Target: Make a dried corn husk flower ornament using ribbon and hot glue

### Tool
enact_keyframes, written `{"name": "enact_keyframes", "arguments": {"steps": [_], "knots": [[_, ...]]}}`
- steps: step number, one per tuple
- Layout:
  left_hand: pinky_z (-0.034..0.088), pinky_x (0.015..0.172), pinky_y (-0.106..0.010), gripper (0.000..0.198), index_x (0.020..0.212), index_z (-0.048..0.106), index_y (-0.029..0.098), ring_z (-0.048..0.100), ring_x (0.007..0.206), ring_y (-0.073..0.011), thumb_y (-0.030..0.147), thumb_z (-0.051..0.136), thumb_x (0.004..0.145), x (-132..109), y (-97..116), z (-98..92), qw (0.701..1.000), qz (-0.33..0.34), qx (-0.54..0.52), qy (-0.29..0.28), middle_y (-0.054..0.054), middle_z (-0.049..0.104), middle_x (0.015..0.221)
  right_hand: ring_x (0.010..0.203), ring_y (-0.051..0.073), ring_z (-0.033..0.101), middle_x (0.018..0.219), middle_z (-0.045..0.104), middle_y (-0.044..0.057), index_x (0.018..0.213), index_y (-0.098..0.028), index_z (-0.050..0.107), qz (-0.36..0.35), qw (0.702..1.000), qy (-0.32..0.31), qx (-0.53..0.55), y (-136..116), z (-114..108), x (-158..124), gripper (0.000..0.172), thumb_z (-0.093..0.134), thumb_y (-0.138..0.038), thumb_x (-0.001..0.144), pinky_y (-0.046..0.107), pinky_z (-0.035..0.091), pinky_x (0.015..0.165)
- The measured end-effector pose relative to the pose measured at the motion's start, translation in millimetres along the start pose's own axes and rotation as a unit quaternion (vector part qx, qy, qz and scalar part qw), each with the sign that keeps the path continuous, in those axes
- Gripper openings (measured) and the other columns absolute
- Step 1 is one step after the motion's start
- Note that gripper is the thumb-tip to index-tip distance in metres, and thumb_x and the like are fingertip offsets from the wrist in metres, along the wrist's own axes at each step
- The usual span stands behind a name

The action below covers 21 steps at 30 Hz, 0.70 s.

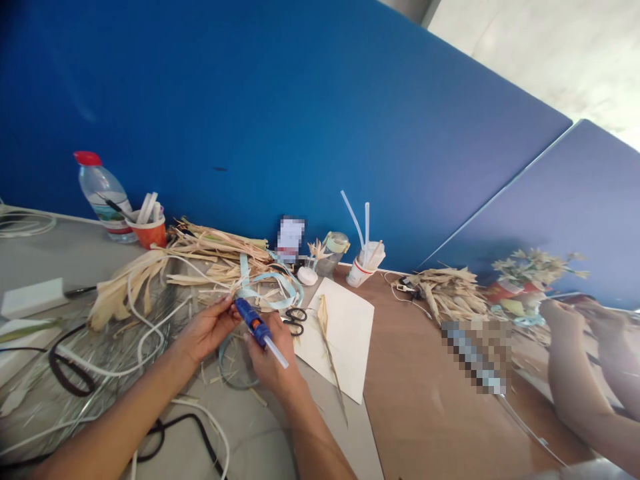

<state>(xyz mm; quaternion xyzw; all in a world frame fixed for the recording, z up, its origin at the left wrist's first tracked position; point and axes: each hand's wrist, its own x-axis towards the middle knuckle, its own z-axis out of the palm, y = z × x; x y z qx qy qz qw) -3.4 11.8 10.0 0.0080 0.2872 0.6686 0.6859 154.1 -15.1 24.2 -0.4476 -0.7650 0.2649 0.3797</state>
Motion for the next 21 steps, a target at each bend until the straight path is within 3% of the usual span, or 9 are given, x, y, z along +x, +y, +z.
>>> {"name": "enact_keyframes", "arguments": {"steps": [8,21], "knots": [[0.051,0.050,-0.020,0.019,0.072,0.061,0.010,0.056,0.052,-0.0091,-0.002,0.051,0.081,1.2,-0.3,-3.4,1.000,0.000,-0.001,-0.025,-0.003,0.059,0.062,0.081,0.020,0.056,0.087,0.059,0.005,0.089,-0.021,0.057,-0.015,1.000,0.006,0.001,1.1,-0.2,0.4,0.011,0.056,-0.019,0.078,0.033,0.043,0.075],[0.049,0.049,-0.018,0.021,0.069,0.060,0.010,0.055,0.051,-0.0084,-0.003,0.050,0.081,1.7,-0.5,-1.9,1.000,-0.002,-0.001,-0.009,-0.002,0.058,0.061,0.087,0.021,0.055,0.090,0.059,0.005,0.090,-0.020,0.056,-0.015,1.000,0.001,0.010,2.6,0.1,1.7,0.011,0.057,-0.019,0.079,0.035,0.043,0.081]]}}
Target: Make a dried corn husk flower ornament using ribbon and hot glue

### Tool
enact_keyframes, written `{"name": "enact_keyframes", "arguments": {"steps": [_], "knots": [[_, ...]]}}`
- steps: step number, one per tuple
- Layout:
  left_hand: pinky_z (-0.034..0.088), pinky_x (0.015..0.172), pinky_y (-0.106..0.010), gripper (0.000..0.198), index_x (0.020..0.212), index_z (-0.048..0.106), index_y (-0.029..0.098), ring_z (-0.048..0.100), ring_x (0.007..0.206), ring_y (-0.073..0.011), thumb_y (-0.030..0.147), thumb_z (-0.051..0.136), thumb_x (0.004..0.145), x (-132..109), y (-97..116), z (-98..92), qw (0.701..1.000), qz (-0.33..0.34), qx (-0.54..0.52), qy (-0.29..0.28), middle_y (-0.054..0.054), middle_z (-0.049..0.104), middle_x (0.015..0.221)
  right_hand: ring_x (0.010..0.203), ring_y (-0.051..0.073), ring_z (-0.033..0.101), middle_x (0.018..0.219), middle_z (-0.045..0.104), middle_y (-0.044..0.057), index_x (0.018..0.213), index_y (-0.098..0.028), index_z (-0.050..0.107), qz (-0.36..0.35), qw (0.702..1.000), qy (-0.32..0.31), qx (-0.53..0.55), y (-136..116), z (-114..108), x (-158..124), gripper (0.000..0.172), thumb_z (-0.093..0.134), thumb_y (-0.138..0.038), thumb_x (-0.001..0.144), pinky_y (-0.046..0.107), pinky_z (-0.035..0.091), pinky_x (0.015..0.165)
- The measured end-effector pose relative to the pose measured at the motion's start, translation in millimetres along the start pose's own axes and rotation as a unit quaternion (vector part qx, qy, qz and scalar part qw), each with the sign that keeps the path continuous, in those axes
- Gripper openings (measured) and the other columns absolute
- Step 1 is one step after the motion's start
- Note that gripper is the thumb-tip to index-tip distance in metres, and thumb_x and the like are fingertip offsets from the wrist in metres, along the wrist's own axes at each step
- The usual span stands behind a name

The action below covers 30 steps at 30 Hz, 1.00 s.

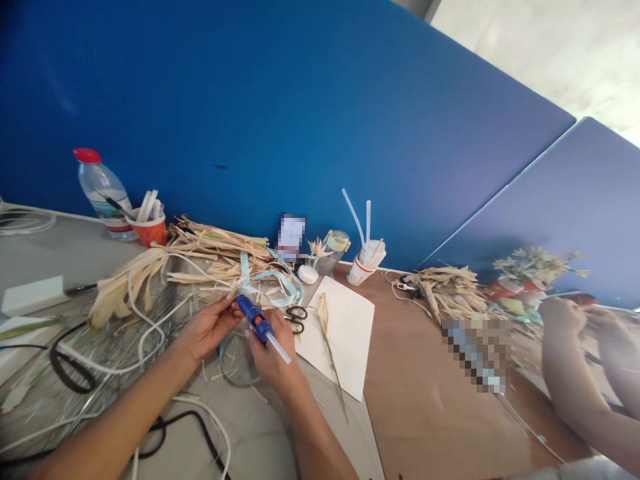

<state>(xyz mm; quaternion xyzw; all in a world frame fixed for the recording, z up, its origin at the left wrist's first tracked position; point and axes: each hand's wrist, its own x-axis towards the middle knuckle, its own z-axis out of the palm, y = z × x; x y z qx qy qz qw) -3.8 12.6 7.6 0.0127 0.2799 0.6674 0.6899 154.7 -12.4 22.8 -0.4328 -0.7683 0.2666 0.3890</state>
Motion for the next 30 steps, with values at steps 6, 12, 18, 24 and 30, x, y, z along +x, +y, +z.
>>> {"name": "enact_keyframes", "arguments": {"steps": [6,12,18,24,30], "knots": [[0.049,0.049,-0.018,0.019,0.070,0.061,0.011,0.055,0.052,-0.0085,-0.003,0.053,0.080,1.0,0.4,-1.3,1.000,-0.003,-0.004,-0.007,-0.002,0.058,0.062,0.088,0.021,0.055,0.091,0.058,0.005,0.090,-0.020,0.056,0.007,1.000,-0.002,0.001,-1.1,-0.6,0.4,0.011,0.057,-0.018,0.079,0.035,0.043,0.081],[0.049,0.050,-0.019,0.019,0.069,0.061,0.010,0.055,0.052,-0.0086,-0.004,0.053,0.079,1.5,-1.1,-2.5,1.000,0.001,0.001,-0.010,-0.003,0.059,0.062,0.088,0.021,0.054,0.090,0.058,0.006,0.090,-0.020,0.056,0.009,1.000,0.004,-0.006,1.6,0.3,0.5,0.012,0.058,-0.020,0.078,0.036,0.043,0.082],[0.048,0.050,-0.020,0.018,0.068,0.061,0.010,0.055,0.053,-0.0095,-0.004,0.055,0.078,1.8,-0.5,-2.9,1.000,0.004,-0.006,-0.016,-0.004,0.059,0.063,0.086,0.020,0.054,0.091,0.057,0.006,0.089,-0.019,0.055,0.004,1.000,0.011,-0.002,4.6,0.7,0.3,0.012,0.058,-0.020,0.078,0.035,0.043,0.081],[0.049,0.049,-0.020,0.019,0.068,0.062,0.009,0.055,0.051,-0.0092,-0.005,0.054,0.078,2.3,-0.2,-3.3,1.000,0.009,-0.005,-0.015,-0.004,0.060,0.062,0.086,0.021,0.055,0.089,0.058,0.006,0.085,-0.020,0.055,-0.001,1.000,0.005,-0.013,5.4,1.0,0.9,0.008,0.057,-0.021,0.078,0.035,0.044,0.080],[0.049,0.051,-0.020,0.018,0.069,0.062,0.011,0.056,0.053,-0.0091,-0.004,0.057,0.077,2.4,0.7,-4.3,1.000,0.003,-0.015,-0.027,-0.004,0.061,0.063,0.087,0.021,0.055,0.092,0.058,0.006,0.091,-0.020,0.055,-0.006,1.000,0.019,0.005,2.2,-2.5,0.0,0.014,0.057,-0.020,0.077,0.036,0.044,0.081]]}}
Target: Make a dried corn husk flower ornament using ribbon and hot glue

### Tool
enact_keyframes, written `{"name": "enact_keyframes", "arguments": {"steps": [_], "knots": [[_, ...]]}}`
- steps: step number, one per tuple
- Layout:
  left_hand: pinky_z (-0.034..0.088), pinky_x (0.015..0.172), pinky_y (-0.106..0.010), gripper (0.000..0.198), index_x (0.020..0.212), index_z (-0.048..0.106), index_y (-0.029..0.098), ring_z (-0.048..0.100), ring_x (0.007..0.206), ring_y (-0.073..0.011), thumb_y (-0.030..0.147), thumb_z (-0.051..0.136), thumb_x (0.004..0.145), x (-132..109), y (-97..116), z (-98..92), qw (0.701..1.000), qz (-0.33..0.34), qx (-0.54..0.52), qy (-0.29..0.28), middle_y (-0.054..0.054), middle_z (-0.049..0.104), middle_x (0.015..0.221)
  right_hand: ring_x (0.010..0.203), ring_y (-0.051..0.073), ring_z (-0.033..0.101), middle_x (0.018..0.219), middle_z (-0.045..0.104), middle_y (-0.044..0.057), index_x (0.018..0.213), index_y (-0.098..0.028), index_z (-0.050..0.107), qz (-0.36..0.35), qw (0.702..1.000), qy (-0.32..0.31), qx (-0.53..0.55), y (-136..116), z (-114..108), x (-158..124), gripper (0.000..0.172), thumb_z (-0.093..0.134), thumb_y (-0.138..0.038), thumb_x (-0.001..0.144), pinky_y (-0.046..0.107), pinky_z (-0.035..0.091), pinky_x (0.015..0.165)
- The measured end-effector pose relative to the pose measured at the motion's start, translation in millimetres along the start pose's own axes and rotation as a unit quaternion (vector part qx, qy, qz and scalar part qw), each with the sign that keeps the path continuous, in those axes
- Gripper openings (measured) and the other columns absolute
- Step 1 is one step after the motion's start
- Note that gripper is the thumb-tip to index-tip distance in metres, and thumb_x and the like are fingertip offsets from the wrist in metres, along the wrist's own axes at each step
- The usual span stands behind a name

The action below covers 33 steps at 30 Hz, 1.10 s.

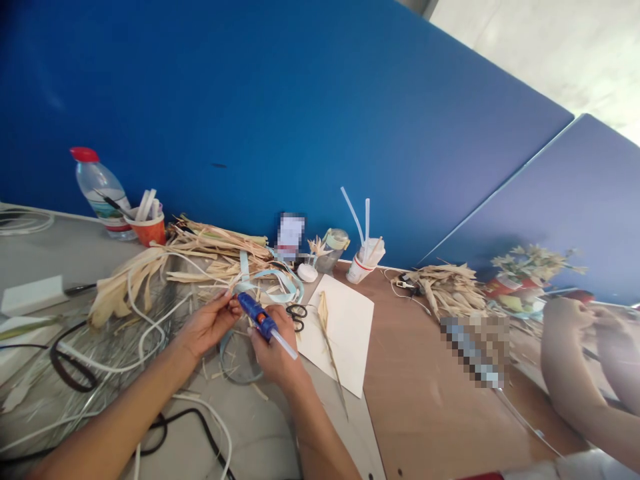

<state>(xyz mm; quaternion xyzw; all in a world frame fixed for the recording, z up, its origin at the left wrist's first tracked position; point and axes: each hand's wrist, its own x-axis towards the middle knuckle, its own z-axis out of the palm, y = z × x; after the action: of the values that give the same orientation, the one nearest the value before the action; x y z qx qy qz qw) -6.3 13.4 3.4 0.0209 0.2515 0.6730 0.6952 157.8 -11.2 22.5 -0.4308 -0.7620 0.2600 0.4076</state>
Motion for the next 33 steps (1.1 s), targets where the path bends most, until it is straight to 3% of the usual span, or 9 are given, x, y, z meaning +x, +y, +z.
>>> {"name": "enact_keyframes", "arguments": {"steps": [8,13,18,22,27,30,33], "knots": [[0.049,0.050,-0.019,0.018,0.069,0.061,0.012,0.055,0.052,-0.0081,-0.004,0.056,0.077,-0.2,0.2,-0.5,1.000,0.008,-0.003,-0.013,-0.003,0.060,0.064,0.086,0.021,0.055,0.091,0.058,0.006,0.086,-0.019,0.057,0.007,1.000,-0.001,-0.010,4.0,4.0,1.9,0.011,0.059,-0.021,0.076,0.036,0.044,0.081],[0.048,0.051,-0.020,0.018,0.070,0.060,0.013,0.054,0.055,-0.0091,-0.002,0.054,0.079,0.6,2.6,-1.3,1.000,0.001,-0.006,-0.023,-0.004,0.059,0.066,0.081,0.020,0.055,0.087,0.061,0.004,0.093,-0.020,0.060,0.062,0.992,0.013,0.110,0.9,-5.9,-0.6,0.020,0.061,-0.023,0.073,0.033,0.044,0.076],[0.047,0.050,-0.019,0.018,0.069,0.059,0.013,0.052,0.054,-0.0082,-0.001,0.053,0.080,0.8,4.5,-1.4,1.000,-0.004,-0.011,-0.006,-0.005,0.058,0.068,0.072,0.017,0.056,0.079,0.065,0.004,0.093,-0.018,0.067,0.206,0.934,0.068,0.284,6.3,-26.6,-2.2,0.030,0.068,-0.038,0.071,0.029,0.043,0.066],[0.048,0.051,-0.019,0.019,0.069,0.059,0.012,0.052,0.055,-0.0084,-0.001,0.051,0.080,2.2,5.5,-3.9,0.999,-0.015,-0.033,-0.011,-0.005,0.057,0.068,0.059,0.013,0.050,0.063,0.057,0.000,0.097,-0.016,0.067,0.264,0.873,0.124,0.390,19.9,-57.3,-0.1,0.038,0.068,-0.045,0.072,0.024,0.039,0.054],[0.047,0.050,-0.019,0.020,0.069,0.059,0.010,0.051,0.054,-0.0085,-0.001,0.048,0.082,3.7,6.0,-5.1,0.999,-0.024,-0.043,-0.014,-0.006,0.055,0.068,0.050,0.010,0.042,0.056,0.044,-0.005,0.084,-0.019,0.060,0.314,0.788,0.091,0.522,52.9,-102.4,-9.3,0.026,0.069,-0.040,0.072,0.023,0.038,0.049],[0.046,0.049,-0.019,0.022,0.067,0.058,0.011,0.051,0.054,-0.0087,-0.002,0.047,0.082,3.5,6.5,-4.1,0.999,-0.026,-0.043,-0.016,-0.005,0.054,0.067,0.048,0.010,0.038,0.057,0.039,-0.005,0.072,-0.020,0.054,0.333,0.779,0.074,0.526,74.5,-121.6,-19.4,0.023,0.065,-0.040,0.074,0.024,0.037,0.048],[0.046,0.049,-0.020,0.022,0.068,0.058,0.012,0.051,0.054,-0.0091,-0.002,0.047,0.081,3.3,7.5,-2.9,0.999,-0.027,-0.039,-0.026,-0.005,0.055,0.068,0.049,0.012,0.038,0.057,0.037,-0.004,0.064,-0.021,0.048,0.364,0.805,0.071,0.463,89.2,-131.9,-25.5,0.030,0.053,-0.045,0.081,0.025,0.037,0.048]]}}
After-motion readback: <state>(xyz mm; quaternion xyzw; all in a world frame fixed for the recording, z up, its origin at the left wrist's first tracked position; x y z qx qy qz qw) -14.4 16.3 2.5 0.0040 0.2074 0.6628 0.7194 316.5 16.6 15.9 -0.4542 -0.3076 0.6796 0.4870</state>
